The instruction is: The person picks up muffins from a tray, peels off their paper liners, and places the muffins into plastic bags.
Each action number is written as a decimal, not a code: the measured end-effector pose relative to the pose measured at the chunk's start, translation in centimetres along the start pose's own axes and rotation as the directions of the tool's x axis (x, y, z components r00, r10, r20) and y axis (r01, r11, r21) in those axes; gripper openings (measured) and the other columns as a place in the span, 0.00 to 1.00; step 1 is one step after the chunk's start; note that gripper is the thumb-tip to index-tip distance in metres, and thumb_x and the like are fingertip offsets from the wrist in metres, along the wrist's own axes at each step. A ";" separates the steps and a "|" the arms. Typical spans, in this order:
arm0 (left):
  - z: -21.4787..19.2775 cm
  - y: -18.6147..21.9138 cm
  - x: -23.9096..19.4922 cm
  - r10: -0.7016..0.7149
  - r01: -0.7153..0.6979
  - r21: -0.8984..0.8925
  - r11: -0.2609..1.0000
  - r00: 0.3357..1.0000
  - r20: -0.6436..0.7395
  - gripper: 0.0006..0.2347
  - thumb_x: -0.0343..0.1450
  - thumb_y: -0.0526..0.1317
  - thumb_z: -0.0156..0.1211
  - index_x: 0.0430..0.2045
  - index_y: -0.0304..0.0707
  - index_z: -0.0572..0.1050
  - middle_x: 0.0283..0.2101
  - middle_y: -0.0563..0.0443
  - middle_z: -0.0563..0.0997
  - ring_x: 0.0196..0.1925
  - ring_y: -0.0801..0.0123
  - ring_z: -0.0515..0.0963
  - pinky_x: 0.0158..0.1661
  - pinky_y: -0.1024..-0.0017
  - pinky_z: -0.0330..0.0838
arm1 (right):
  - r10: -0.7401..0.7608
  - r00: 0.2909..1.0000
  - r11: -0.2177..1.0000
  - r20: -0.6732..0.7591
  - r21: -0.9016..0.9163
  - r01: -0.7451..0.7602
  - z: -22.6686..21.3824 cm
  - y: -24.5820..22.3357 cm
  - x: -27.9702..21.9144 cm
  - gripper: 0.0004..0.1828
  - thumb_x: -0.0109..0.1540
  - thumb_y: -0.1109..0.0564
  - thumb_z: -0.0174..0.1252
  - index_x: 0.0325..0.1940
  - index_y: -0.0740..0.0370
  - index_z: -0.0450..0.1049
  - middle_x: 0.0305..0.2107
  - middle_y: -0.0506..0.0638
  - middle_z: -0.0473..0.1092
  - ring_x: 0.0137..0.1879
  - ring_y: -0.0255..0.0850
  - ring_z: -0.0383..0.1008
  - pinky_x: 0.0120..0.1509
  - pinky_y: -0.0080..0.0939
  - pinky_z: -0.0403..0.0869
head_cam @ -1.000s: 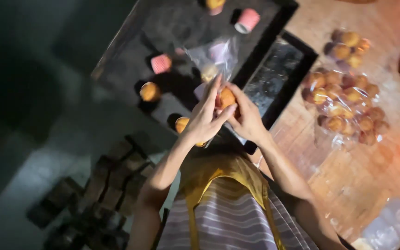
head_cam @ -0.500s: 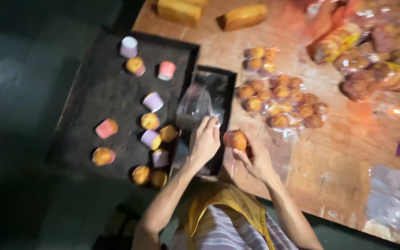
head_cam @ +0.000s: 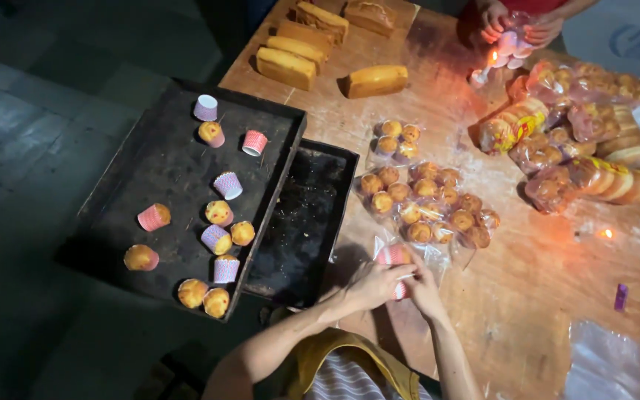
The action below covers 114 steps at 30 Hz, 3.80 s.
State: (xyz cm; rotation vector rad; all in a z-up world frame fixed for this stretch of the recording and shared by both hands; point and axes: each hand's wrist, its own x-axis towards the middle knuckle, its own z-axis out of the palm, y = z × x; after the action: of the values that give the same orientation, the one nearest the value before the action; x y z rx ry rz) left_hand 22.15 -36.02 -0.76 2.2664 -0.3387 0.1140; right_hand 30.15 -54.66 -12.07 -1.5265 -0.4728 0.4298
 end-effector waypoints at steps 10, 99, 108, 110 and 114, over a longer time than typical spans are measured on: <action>6.9 -3.2 -2.1 -0.056 0.051 -0.042 0.998 0.991 -0.120 0.21 0.71 0.29 0.50 0.61 0.46 0.67 0.40 0.33 0.82 0.36 0.40 0.82 0.31 0.50 0.75 | 0.471 0.828 0.793 -0.305 0.557 -0.246 2.8 2.0 0.8 0.25 0.70 0.50 0.56 0.71 0.58 0.66 0.43 0.49 0.74 0.41 0.39 0.73 0.40 0.42 0.73; -18.2 -9.2 -15.9 -0.185 -0.001 -0.283 0.959 0.755 -0.629 0.33 0.71 0.46 0.72 0.69 0.34 0.62 0.62 0.32 0.73 0.60 0.47 0.79 0.56 0.61 0.77 | -0.148 0.936 0.681 0.318 -0.654 0.330 26.7 -12.8 7.0 0.40 0.64 0.61 0.65 0.78 0.60 0.56 0.64 0.63 0.68 0.69 0.55 0.72 0.71 0.48 0.73; -8.7 -4.5 -10.5 -0.388 0.412 -0.148 0.899 0.907 0.166 0.22 0.68 0.59 0.65 0.34 0.35 0.78 0.35 0.38 0.83 0.38 0.45 0.83 0.38 0.54 0.77 | -0.076 0.952 0.952 -0.295 -0.305 -0.018 7.1 -8.8 -4.1 0.39 0.70 0.62 0.65 0.80 0.63 0.51 0.66 0.56 0.64 0.69 0.46 0.69 0.72 0.46 0.73; -3.6 -4.8 -9.9 -0.313 0.329 -0.063 0.942 0.932 0.181 0.22 0.67 0.59 0.66 0.30 0.33 0.79 0.33 0.36 0.83 0.37 0.44 0.83 0.38 0.52 0.77 | -0.013 0.939 0.926 -0.345 -0.357 -0.119 5.0 -11.4 -6.8 0.38 0.69 0.63 0.65 0.79 0.63 0.54 0.63 0.56 0.66 0.66 0.45 0.72 0.69 0.45 0.75; -0.4 -1.6 -7.1 -0.341 0.354 -0.020 0.935 0.913 0.224 0.19 0.63 0.56 0.67 0.29 0.36 0.83 0.27 0.31 0.81 0.30 0.39 0.82 0.32 0.48 0.76 | 0.089 0.968 0.700 -0.233 -0.676 -0.228 2.7 -14.6 -10.6 0.35 0.65 0.56 0.68 0.74 0.61 0.62 0.52 0.61 0.75 0.56 0.49 0.79 0.60 0.47 0.78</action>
State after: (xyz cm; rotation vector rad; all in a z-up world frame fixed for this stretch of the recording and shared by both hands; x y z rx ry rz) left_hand 15.76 -33.24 -3.04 2.2459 -0.0449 -0.3281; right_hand 19.44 -58.23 2.26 -2.3480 -0.3711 0.2373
